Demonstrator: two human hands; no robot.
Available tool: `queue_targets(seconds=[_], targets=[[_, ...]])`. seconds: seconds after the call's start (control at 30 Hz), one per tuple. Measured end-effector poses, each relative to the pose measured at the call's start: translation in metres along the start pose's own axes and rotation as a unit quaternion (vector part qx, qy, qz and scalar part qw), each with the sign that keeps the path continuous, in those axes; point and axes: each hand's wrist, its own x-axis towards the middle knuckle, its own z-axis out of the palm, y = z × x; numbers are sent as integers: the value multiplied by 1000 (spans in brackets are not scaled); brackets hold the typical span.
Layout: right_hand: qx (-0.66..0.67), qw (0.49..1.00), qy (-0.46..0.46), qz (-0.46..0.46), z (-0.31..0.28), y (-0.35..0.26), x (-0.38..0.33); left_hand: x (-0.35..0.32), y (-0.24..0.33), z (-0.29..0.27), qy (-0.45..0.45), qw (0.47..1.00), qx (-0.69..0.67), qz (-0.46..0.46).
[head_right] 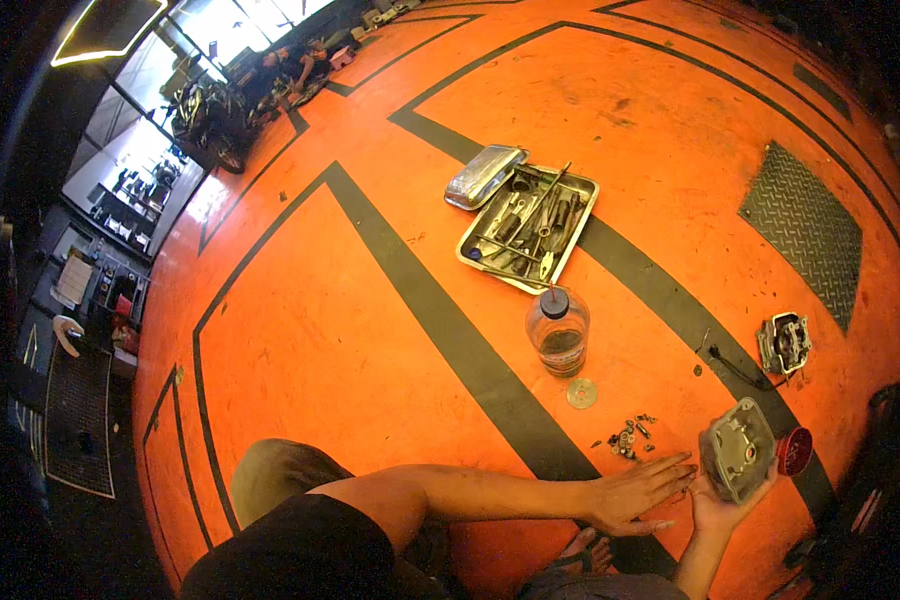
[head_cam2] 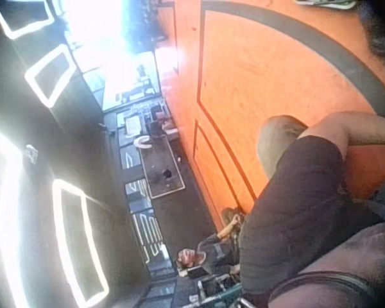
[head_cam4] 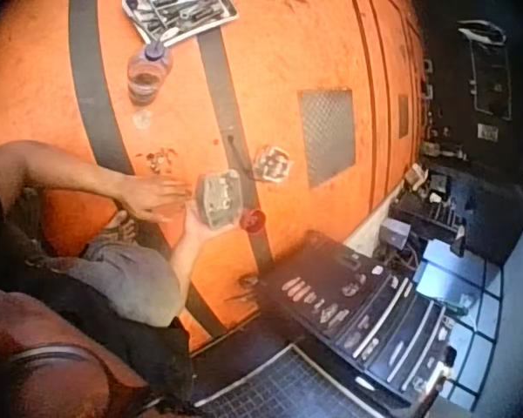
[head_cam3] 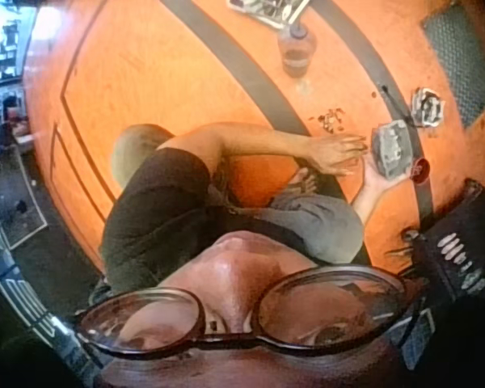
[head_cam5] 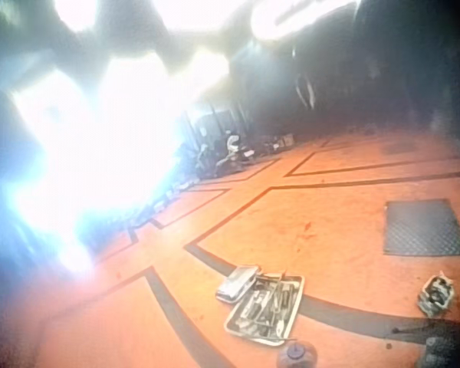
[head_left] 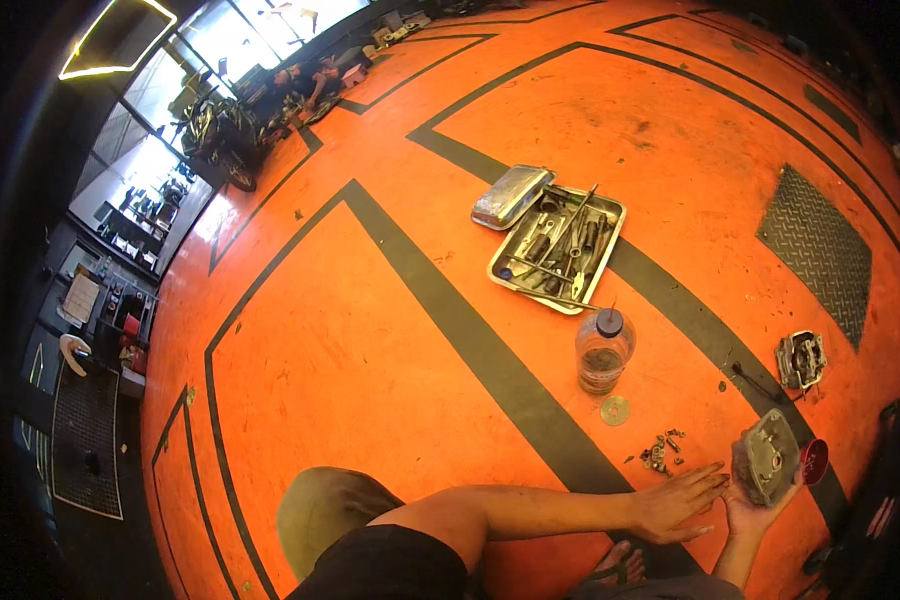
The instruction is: The person uses an air nozzle to blow dust off paintbrushes and motorcycle engine components, then wipes small metal parts with a cloth before picking them up individually using pliers.
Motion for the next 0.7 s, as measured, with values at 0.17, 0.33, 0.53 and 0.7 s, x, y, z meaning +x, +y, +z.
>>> queue_targets(seconds=[0.17,0.33,0.53,0.7], targets=[[-52,996,49,-46,-20,2,13,4,7,12,-19,993,116,15],[-40,998,32,-33,-15,1,12,7,-5,21,35,989,140,-2],[-70,996,50,-8,-8,-1,8,-4,-27,14,58,992,53,-101],[-184,977,83,-71,-67,-27,48,-15,-44,42,34,976,147,-160]])
